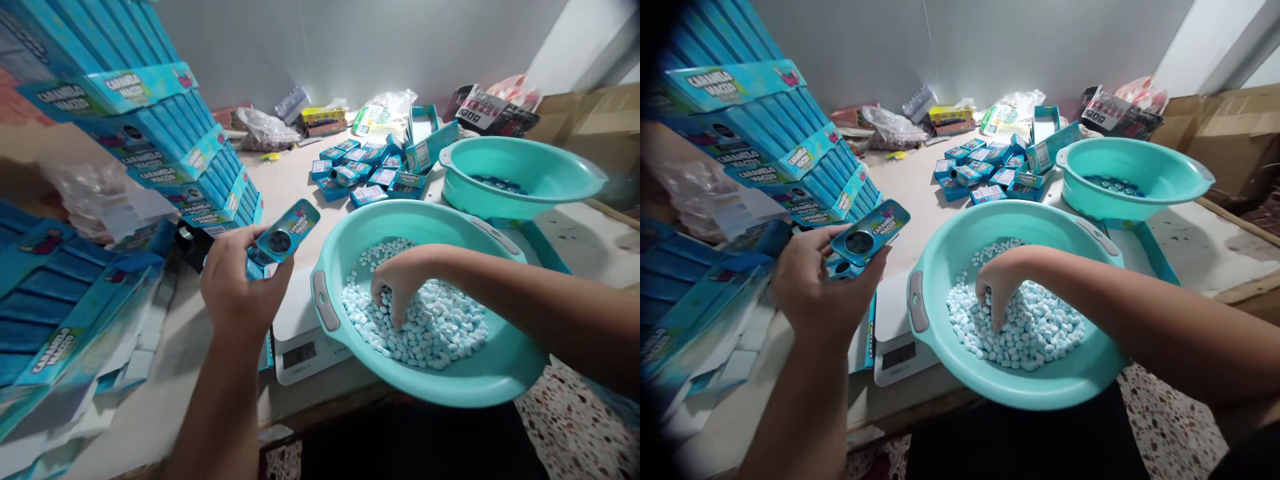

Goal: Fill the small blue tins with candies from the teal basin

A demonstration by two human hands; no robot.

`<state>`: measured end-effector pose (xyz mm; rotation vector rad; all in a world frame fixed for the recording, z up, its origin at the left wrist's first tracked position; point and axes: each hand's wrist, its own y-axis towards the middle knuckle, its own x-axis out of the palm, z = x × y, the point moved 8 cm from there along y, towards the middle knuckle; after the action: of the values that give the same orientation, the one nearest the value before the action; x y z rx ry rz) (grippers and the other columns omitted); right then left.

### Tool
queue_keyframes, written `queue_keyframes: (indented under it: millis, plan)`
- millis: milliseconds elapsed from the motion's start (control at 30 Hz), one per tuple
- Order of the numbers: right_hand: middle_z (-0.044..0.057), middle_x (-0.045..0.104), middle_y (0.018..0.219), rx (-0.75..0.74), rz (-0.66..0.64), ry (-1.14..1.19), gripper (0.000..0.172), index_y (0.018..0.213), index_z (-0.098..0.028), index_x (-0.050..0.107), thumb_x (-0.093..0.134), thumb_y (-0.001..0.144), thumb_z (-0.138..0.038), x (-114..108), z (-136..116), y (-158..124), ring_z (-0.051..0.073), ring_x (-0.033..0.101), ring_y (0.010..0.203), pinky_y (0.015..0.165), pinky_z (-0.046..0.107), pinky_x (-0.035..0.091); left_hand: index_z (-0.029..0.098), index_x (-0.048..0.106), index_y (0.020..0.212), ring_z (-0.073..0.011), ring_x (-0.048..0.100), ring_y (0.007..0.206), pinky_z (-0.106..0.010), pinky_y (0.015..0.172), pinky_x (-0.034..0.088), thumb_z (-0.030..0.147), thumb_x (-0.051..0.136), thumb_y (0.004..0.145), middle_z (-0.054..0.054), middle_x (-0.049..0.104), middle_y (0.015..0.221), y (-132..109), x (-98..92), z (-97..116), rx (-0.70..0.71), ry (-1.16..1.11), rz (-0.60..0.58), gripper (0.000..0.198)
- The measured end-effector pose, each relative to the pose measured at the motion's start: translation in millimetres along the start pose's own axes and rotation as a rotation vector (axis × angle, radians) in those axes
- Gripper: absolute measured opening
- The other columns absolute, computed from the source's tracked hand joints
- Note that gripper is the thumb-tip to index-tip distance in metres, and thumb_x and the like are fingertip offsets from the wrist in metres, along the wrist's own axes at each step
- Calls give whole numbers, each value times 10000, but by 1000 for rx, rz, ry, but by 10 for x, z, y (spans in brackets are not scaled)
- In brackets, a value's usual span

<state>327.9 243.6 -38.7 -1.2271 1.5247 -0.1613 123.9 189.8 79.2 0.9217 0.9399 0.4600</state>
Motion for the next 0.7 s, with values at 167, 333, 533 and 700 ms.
queue_keyframes:
  millis: [167,333,533,700]
  plan:
    - [-13,699,774,-14,15,13,410,846,-252,804,930,487,-404,-15,-33,-20,174,569,645,631,288,392,290,592,1338,-257,642,1069,-416,969,510,96,636,869,-79,704,1128,-146,226,374,499,31,-263,509]
    - [-28,691,723,-37,60,51,384,775,-240,791,938,452,-386,-41,-44,-18,150,558,604,621,273,391,297,608,1329,-268,622,1070,-423,954,507,94,659,867,-83,700,1096,-163,203,438,528,95,-189,507]
    - [-47,658,621,-41,82,85,404,675,-235,757,952,380,-430,-61,-72,-17,134,530,519,569,266,389,253,655,1262,-293,606,1021,-439,906,503,74,693,823,-100,703,1057,-138,150,522,581,142,-169,476]
    - [-47,632,604,-10,94,71,439,736,-230,777,958,384,-420,-57,-65,-22,131,500,516,593,276,381,249,643,1269,-285,608,986,-441,890,513,52,629,842,-95,699,1054,-153,252,471,566,112,-259,471]
